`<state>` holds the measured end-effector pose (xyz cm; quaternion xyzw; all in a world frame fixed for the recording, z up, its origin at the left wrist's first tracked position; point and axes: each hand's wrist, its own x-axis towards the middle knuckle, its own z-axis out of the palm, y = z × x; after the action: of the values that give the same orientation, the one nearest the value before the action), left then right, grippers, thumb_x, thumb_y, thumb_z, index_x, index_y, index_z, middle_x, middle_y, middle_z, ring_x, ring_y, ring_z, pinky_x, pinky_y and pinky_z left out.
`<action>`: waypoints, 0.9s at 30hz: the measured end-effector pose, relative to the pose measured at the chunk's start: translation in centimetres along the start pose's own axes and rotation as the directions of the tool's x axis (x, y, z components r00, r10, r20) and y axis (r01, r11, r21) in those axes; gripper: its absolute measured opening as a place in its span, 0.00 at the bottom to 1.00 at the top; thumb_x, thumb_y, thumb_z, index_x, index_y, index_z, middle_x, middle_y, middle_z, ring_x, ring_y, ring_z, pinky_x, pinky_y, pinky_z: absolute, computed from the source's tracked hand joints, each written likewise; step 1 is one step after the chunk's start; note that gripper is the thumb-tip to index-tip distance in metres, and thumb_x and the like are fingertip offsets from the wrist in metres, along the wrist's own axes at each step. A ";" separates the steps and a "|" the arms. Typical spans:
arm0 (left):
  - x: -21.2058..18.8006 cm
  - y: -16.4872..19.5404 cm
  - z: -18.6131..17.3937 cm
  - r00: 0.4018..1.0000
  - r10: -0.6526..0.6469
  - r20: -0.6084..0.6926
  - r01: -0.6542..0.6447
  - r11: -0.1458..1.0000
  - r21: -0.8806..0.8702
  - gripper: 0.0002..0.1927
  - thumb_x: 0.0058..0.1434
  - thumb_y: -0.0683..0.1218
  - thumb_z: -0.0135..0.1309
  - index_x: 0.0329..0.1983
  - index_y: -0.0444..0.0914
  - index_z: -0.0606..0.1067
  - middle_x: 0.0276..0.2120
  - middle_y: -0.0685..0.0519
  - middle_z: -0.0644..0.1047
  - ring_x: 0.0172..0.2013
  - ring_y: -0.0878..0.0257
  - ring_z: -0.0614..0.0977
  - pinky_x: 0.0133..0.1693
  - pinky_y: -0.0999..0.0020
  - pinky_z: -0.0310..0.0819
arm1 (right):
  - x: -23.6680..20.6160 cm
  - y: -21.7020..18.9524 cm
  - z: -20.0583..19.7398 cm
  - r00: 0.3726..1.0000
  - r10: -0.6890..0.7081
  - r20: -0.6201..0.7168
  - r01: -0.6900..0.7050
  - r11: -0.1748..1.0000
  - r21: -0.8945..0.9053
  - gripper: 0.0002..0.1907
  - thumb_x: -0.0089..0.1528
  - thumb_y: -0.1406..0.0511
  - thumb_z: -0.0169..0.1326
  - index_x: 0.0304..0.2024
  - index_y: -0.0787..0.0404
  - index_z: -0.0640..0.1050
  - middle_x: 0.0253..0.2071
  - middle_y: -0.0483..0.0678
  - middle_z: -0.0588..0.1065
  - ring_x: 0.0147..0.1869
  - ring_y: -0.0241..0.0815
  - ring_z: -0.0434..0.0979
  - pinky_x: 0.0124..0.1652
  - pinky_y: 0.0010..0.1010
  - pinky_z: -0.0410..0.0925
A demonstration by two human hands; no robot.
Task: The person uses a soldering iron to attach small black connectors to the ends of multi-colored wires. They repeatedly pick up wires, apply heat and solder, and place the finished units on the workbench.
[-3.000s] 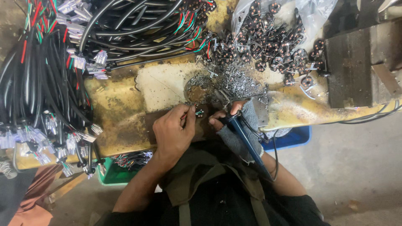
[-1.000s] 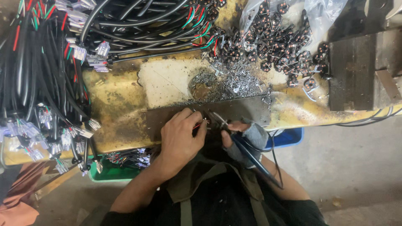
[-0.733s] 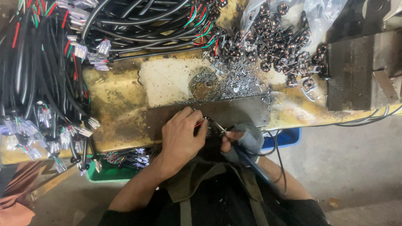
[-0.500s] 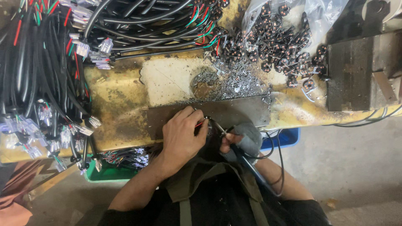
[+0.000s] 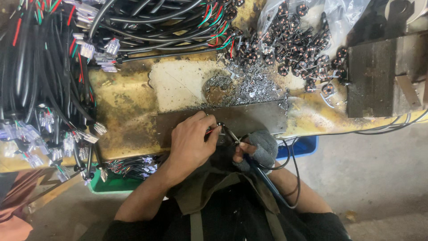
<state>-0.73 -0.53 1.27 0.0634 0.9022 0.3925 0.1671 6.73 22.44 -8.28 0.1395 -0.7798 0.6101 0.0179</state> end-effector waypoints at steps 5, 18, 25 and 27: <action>-0.1 0.4 0.2 0.999 -0.022 -0.025 0.023 0.999 0.029 0.08 0.59 0.47 0.59 0.31 0.38 0.75 0.30 0.48 0.75 0.35 0.44 0.80 0.34 0.48 0.71 | 1.4 -1.0 0.7 0.963 -0.223 -0.151 0.192 0.961 -0.198 0.13 0.60 0.71 0.62 0.45 0.58 0.74 0.26 0.45 0.75 0.26 0.39 0.77 0.28 0.29 0.70; -0.1 0.4 0.3 0.998 0.024 -0.053 -0.022 0.999 0.033 0.09 0.59 0.47 0.59 0.30 0.38 0.74 0.30 0.48 0.74 0.34 0.44 0.79 0.33 0.48 0.71 | 2.0 -2.0 0.1 0.976 -0.171 -0.134 0.155 0.980 -0.124 0.10 0.61 0.68 0.59 0.45 0.60 0.75 0.26 0.45 0.75 0.26 0.38 0.76 0.29 0.28 0.70; -0.2 0.3 0.2 1.000 0.010 -0.025 -0.010 1.000 0.016 0.08 0.59 0.46 0.59 0.31 0.38 0.74 0.30 0.48 0.75 0.34 0.46 0.80 0.33 0.49 0.72 | 0.2 0.1 0.9 0.981 -0.083 -0.178 0.056 0.986 -0.154 0.10 0.63 0.72 0.59 0.44 0.58 0.74 0.27 0.45 0.75 0.27 0.35 0.76 0.28 0.25 0.69; -0.1 0.3 0.2 1.000 0.012 -0.020 -0.011 1.000 0.022 0.08 0.59 0.46 0.59 0.31 0.38 0.74 0.30 0.48 0.75 0.34 0.46 0.80 0.33 0.49 0.72 | 0.1 0.3 0.6 0.977 -0.157 -0.140 0.139 0.981 -0.135 0.11 0.61 0.72 0.61 0.44 0.59 0.74 0.27 0.44 0.76 0.27 0.34 0.77 0.28 0.25 0.70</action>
<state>-0.60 -0.21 1.43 0.0664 0.9077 0.3843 0.1552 6.68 21.93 -8.67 0.1494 -0.8002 0.5659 0.1308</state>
